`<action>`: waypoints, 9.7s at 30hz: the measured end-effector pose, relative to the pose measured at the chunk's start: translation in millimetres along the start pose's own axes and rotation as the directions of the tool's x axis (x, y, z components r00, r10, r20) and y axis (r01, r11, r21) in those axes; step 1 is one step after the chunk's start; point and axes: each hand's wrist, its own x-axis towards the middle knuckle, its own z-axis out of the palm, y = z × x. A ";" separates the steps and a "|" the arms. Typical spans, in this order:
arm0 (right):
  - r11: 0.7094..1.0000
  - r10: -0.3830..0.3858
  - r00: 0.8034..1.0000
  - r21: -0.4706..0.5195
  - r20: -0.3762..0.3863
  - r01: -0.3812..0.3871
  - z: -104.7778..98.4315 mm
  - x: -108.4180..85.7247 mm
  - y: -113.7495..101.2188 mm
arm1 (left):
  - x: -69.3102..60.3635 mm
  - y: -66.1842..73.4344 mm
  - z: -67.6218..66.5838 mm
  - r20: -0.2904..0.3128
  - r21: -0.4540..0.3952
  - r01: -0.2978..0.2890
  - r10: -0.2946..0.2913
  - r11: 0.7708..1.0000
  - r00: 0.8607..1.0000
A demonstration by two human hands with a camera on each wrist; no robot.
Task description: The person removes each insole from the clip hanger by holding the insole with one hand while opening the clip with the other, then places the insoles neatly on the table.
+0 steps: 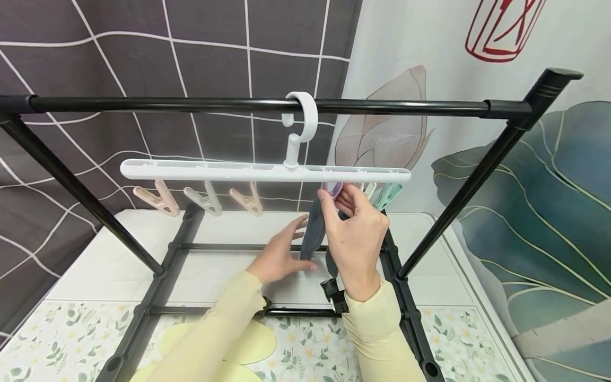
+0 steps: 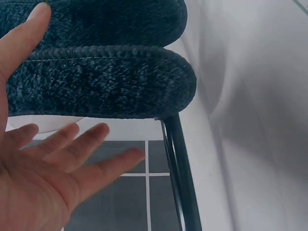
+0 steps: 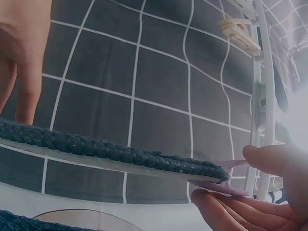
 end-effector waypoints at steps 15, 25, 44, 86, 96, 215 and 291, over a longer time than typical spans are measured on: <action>1.000 -0.015 1.000 0.002 -0.014 0.015 3.5 0.0 1.6 | 1.7 -0.2 4.7 -0.005 -0.035 0.000 0.000 0.999 1.000; 0.999 -0.031 0.999 -0.022 -0.023 0.030 2.3 0.8 2.4 | 1.2 0.1 5.4 -0.003 -0.009 0.013 -0.013 1.000 1.000; 0.995 -0.102 0.995 -0.020 -0.017 0.101 -1.0 3.5 6.8 | 0.3 3.6 3.9 0.010 0.021 0.024 -0.025 0.999 1.000; 0.996 -0.070 0.997 -0.056 -0.012 0.069 -3.9 8.7 0.0 | -5.7 -0.4 0.7 -0.007 0.103 0.010 -0.009 0.995 1.000; 0.997 -0.053 0.999 -0.053 -0.014 0.052 -5.0 8.8 -1.3 | -7.9 -4.6 -2.6 -0.004 0.111 0.020 -0.020 0.994 1.000; 0.995 -0.022 1.000 -0.101 0.002 0.022 -11.4 5.4 -5.2 | -84.9 52.4 68.2 0.385 0.615 -0.371 0.146 0.696 0.911; 0.999 0.042 0.999 0.011 0.014 -0.042 -20.4 2.7 -4.5 | -91.3 52.0 81.0 0.353 0.697 -0.478 0.325 0.535 0.877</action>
